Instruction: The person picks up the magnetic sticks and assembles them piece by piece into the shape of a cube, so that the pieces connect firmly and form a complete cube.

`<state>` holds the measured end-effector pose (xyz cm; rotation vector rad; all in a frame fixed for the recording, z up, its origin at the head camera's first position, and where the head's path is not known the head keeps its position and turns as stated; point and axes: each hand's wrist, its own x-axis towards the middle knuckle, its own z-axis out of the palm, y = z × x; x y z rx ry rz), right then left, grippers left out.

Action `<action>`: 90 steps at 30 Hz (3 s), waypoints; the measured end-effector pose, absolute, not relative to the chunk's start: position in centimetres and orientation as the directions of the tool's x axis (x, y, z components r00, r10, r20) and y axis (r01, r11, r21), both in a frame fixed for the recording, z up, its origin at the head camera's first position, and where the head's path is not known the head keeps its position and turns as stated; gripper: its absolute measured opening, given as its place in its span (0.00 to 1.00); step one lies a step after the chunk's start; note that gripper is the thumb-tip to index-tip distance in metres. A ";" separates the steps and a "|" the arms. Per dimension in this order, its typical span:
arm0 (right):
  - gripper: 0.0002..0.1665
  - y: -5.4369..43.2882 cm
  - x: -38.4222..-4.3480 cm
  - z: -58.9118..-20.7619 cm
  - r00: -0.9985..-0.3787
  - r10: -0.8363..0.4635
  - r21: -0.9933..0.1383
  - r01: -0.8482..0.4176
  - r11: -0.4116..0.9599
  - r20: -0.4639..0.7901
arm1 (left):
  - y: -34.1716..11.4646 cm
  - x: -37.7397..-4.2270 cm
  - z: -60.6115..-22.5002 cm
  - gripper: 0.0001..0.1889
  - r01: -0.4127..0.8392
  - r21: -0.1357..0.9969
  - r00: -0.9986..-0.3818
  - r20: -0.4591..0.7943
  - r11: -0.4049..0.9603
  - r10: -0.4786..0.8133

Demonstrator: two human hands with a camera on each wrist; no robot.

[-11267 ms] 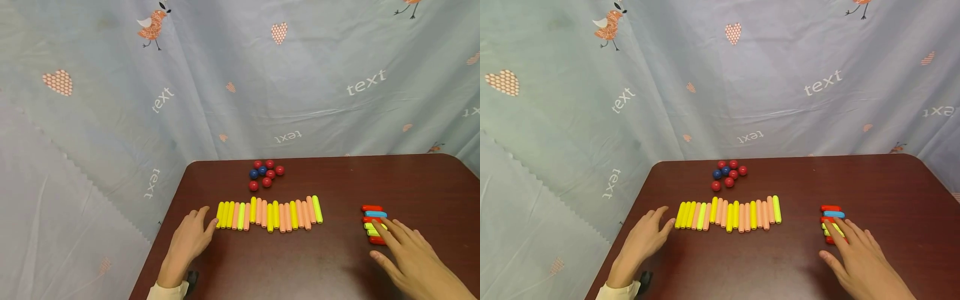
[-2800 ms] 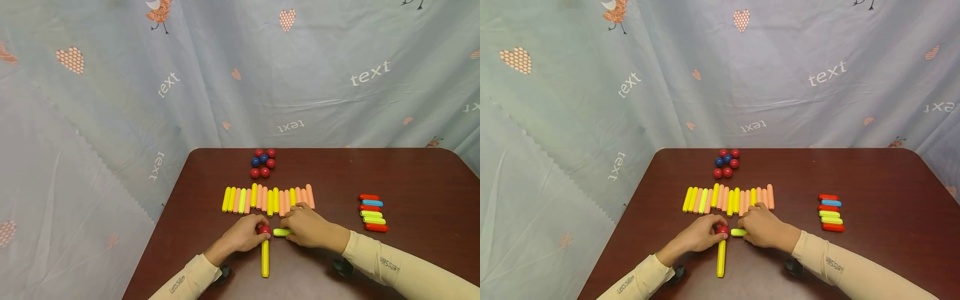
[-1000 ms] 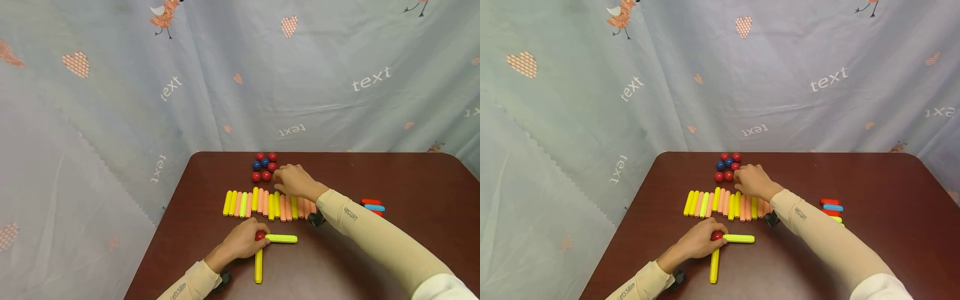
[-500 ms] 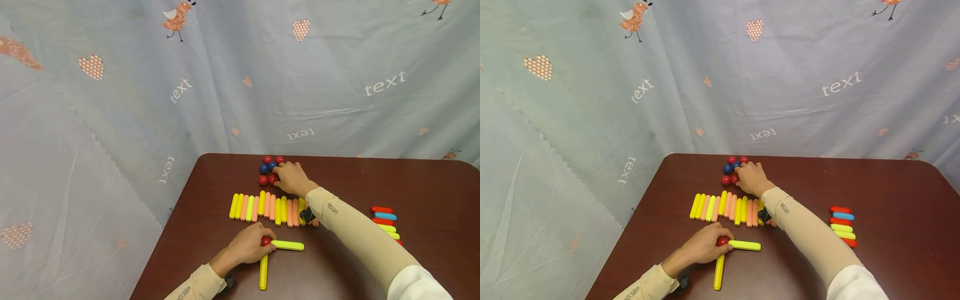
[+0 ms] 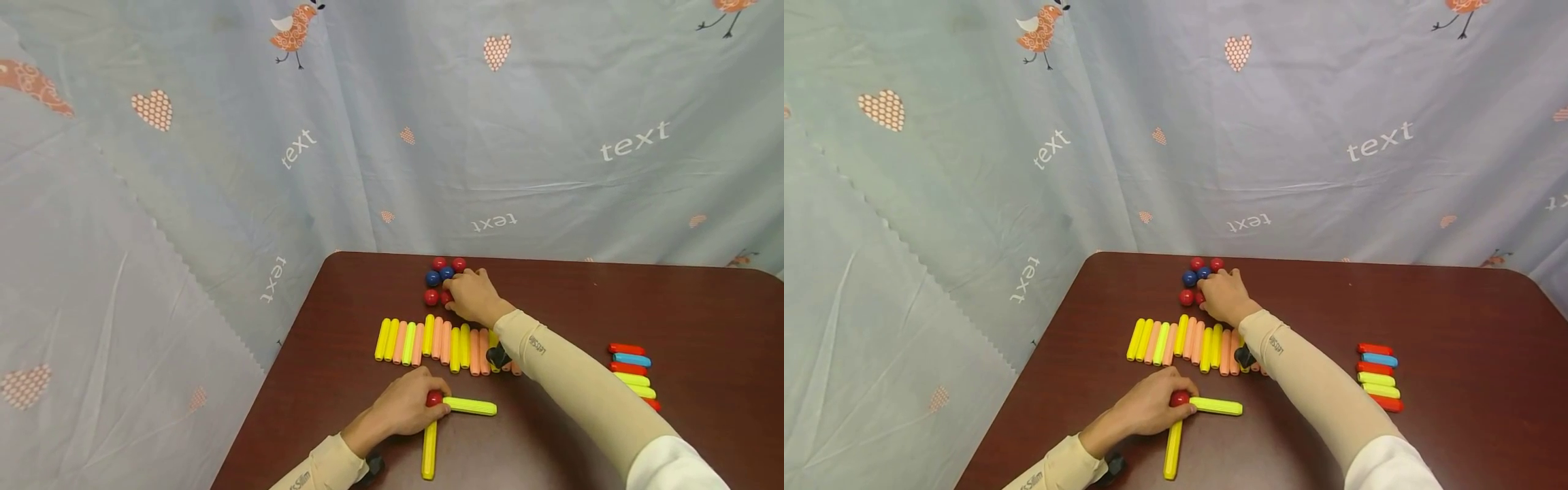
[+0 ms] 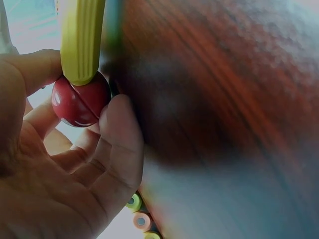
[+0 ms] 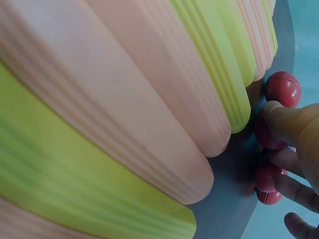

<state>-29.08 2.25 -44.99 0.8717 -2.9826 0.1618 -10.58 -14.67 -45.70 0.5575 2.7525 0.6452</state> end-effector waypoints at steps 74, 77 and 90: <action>0.21 13.8 -11.7 -47.2 -0.689 -0.673 -0.086 -0.713 0.696 0.268 | -14.3 -11.4 -45.5 0.07 0.374 0.466 -0.867 -0.130 0.802 0.481; 0.21 13.8 -11.7 -47.3 -0.695 -0.667 -0.091 -0.707 0.701 0.267 | -14.1 -11.5 -45.3 0.07 0.395 0.439 -0.858 -0.138 0.807 0.494; 0.21 13.9 -12.0 -47.1 -0.702 -0.666 -0.082 -0.701 0.708 0.251 | -13.6 -11.6 -45.0 0.07 0.401 0.401 -0.845 -0.186 0.824 0.502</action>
